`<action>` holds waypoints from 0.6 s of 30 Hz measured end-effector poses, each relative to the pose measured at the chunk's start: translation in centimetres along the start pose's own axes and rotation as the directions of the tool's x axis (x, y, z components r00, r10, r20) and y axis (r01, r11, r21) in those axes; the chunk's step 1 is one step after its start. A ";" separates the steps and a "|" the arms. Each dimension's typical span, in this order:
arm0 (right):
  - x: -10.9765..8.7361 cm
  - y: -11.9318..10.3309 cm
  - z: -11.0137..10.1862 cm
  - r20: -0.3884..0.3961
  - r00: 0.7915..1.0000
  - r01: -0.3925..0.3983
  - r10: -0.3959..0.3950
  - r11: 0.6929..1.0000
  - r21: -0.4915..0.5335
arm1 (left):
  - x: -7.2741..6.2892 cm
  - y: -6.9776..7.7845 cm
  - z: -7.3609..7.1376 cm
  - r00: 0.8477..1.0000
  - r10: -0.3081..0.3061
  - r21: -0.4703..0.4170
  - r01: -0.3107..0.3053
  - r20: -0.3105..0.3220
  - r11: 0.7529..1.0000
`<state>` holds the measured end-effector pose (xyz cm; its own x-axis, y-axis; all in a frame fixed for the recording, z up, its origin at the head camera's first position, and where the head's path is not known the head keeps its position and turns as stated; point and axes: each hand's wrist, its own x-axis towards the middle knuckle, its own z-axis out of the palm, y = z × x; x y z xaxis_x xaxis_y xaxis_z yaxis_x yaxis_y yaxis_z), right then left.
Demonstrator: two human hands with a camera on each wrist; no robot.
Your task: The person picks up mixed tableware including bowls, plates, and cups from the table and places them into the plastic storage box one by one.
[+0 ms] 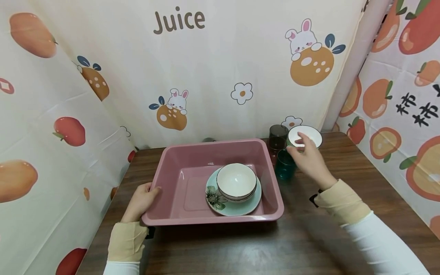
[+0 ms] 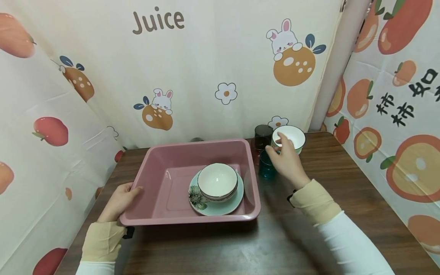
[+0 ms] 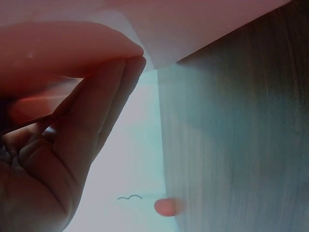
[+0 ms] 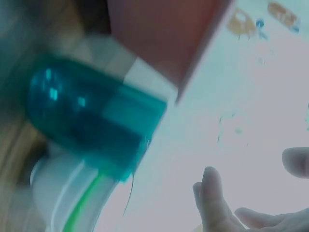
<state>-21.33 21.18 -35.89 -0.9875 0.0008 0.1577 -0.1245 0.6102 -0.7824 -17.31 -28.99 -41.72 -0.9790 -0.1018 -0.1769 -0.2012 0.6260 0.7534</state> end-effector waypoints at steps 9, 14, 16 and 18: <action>3.5 1.4 -3.3 -0.120 0.991 -0.058 0.060 0.998 0.019 | 0.1 -0.1 0.0 1.000 -0.007 -0.018 0.007 0.000 1.000; 5.3 3.3 -3.9 -0.156 0.982 -0.115 0.112 0.993 -0.010 | 0.1 -0.1 0.0 1.000 -0.009 -0.017 0.009 0.001 1.000; 6.0 4.3 -4.1 -0.161 0.978 -0.141 0.133 0.989 -0.037 | 0.1 -0.2 0.0 1.000 -0.011 -0.019 0.011 0.001 1.000; 6.6 5.3 -4.3 -0.172 0.974 -0.159 0.145 0.985 -0.071 | 0.2 -0.2 0.0 1.000 -0.009 -0.022 0.009 0.004 1.000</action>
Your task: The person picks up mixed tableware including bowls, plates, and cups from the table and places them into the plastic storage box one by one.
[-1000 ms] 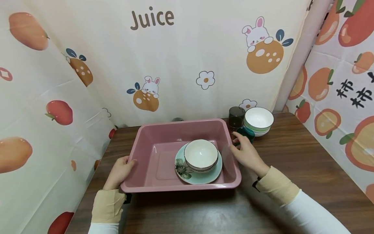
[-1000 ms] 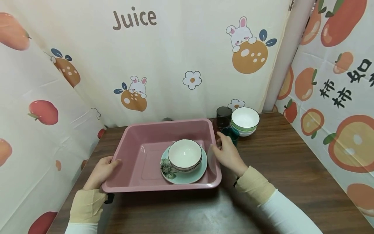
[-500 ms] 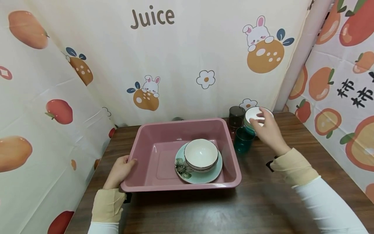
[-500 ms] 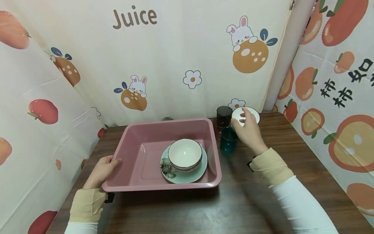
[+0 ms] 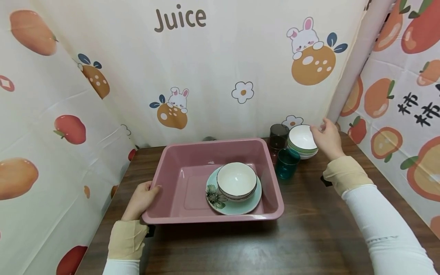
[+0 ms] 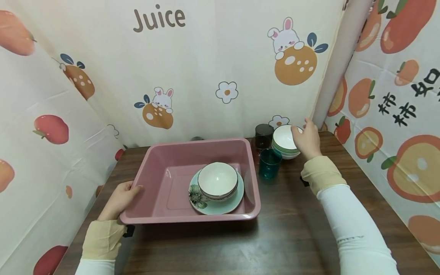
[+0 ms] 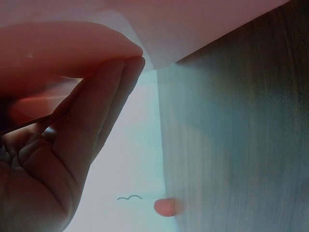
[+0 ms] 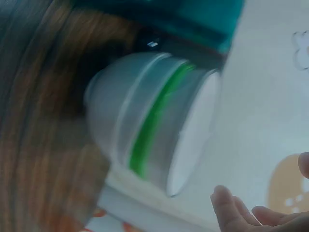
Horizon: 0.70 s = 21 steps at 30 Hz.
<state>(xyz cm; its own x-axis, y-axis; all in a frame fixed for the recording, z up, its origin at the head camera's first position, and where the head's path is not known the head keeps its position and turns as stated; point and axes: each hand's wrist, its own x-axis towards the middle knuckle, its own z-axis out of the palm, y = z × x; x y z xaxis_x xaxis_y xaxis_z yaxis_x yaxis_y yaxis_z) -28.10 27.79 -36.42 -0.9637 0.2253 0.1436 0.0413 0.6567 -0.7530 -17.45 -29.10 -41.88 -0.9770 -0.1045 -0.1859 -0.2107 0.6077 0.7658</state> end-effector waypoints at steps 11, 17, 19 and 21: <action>2.6 3.4 0.6 -0.018 0.997 -0.079 0.077 0.969 -0.233 | 0.2 -0.1 -0.2 1.000 0.002 -0.007 -0.002 0.008 1.000; 3.2 5.2 1.2 0.005 0.993 -0.114 0.122 0.940 -0.320 | 0.4 -0.3 0.0 1.000 0.002 -0.011 -0.002 0.015 1.000; 3.2 5.6 1.5 0.021 0.990 -0.127 0.142 0.937 -0.326 | 0.3 -0.4 0.0 1.000 0.000 -0.012 0.000 0.014 1.000; 3.1 5.7 1.7 0.035 0.987 -0.140 0.159 0.937 -0.319 | 0.3 -0.3 0.0 1.000 0.001 -0.011 -0.001 0.010 1.000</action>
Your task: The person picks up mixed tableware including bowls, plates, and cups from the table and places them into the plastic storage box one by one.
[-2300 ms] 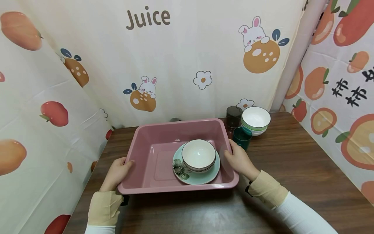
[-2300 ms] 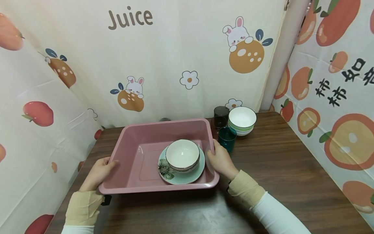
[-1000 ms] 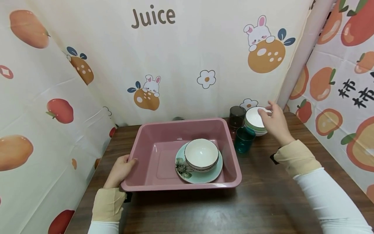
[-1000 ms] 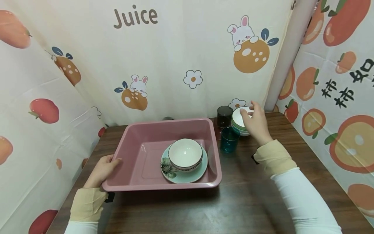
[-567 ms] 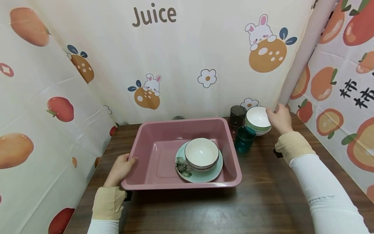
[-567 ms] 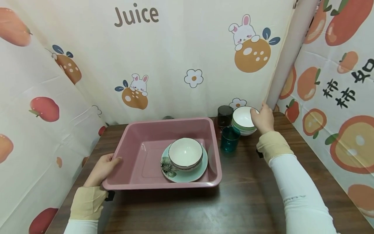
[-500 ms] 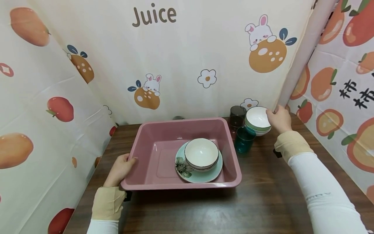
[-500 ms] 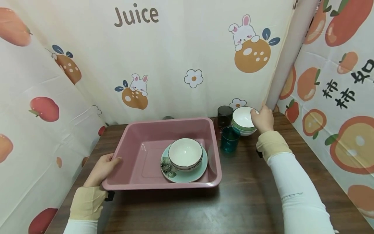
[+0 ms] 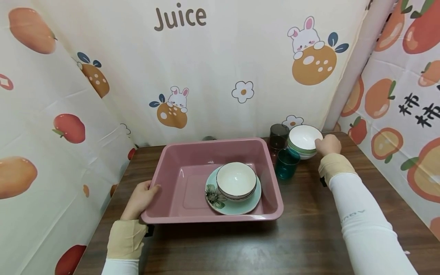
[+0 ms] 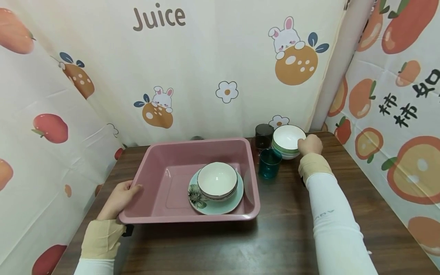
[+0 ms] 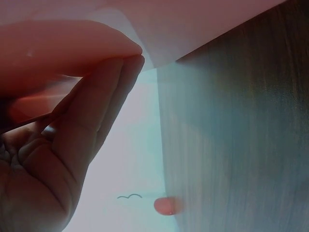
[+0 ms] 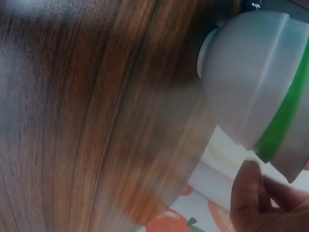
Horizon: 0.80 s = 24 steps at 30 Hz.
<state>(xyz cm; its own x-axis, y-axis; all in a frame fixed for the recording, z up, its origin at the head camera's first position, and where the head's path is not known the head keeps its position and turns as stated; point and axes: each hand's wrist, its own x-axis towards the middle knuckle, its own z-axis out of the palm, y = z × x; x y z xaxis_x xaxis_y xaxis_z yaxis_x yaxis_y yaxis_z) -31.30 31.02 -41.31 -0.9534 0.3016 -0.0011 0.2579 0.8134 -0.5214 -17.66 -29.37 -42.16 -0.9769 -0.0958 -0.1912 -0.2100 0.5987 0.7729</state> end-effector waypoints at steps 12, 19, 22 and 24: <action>0.2 0.5 0.7 0.031 0.999 -0.031 0.030 0.999 0.044 | -0.2 0.0 0.0 1.000 -0.007 -0.009 0.007 0.001 1.000; 0.0 0.0 0.3 0.021 0.999 -0.030 0.029 0.999 0.035 | -0.3 0.1 0.0 1.000 -0.002 -0.002 0.002 0.004 1.000; -0.1 -0.4 0.1 0.017 0.999 -0.044 0.044 0.998 0.042 | -0.3 0.1 0.0 1.000 -0.003 0.005 0.003 0.006 1.000; 0.0 -0.5 0.0 0.017 0.999 -0.049 0.048 0.998 0.035 | -0.3 0.2 0.0 1.000 -0.005 0.006 0.005 0.008 1.000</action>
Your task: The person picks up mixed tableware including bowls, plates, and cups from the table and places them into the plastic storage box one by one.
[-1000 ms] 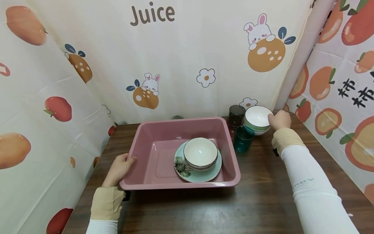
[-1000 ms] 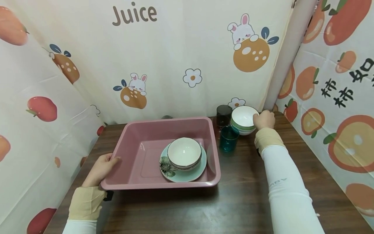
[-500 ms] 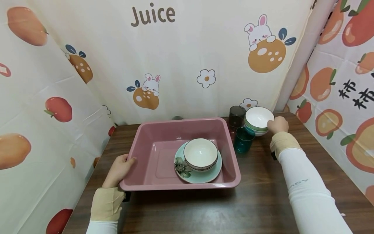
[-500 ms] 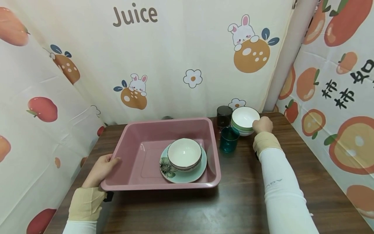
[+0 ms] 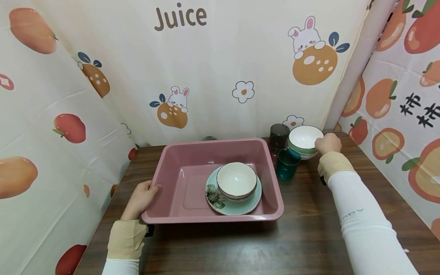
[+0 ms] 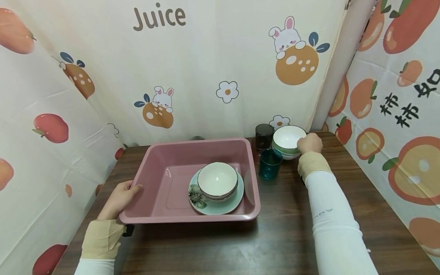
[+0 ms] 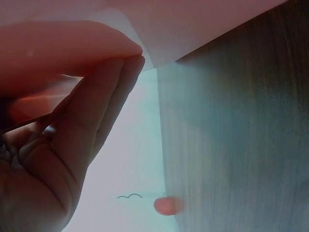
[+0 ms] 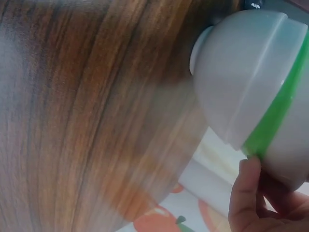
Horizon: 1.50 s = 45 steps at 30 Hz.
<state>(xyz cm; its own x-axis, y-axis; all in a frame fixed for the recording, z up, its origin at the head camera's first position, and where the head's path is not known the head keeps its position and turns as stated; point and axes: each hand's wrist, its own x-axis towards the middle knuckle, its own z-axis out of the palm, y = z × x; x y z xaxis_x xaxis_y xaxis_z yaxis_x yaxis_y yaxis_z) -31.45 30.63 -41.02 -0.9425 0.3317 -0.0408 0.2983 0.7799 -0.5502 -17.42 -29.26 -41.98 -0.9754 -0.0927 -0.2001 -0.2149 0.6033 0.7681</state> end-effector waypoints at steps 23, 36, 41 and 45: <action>-0.4 -1.3 -1.8 0.007 1.000 0.005 -0.005 1.000 -0.026 | 0.2 0.2 0.0 1.000 0.017 0.008 -0.017 -0.002 1.000; -1.7 -3.6 -5.5 -0.053 0.989 0.138 -0.137 0.990 0.032 | 0.1 -0.2 0.0 1.000 0.006 -0.003 -0.006 -0.007 1.000; -2.7 -4.9 -6.5 -0.047 0.983 0.180 -0.179 0.983 0.030 | 0.1 -0.1 0.0 1.000 0.005 0.001 -0.005 -0.006 1.000; -3.6 -6.0 -7.0 -0.052 0.972 0.230 -0.229 0.973 0.016 | 0.1 0.0 0.0 1.000 0.010 0.007 -0.010 -0.008 1.000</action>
<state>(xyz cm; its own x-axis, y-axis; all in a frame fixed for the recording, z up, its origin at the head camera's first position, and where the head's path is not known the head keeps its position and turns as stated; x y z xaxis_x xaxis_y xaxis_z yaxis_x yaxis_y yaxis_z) -28.76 28.47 -31.77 -0.9767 0.1715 0.1291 0.0713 0.8265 -0.5584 -17.54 -29.27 -42.01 -0.9779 -0.0925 -0.1876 -0.2046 0.6097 0.7658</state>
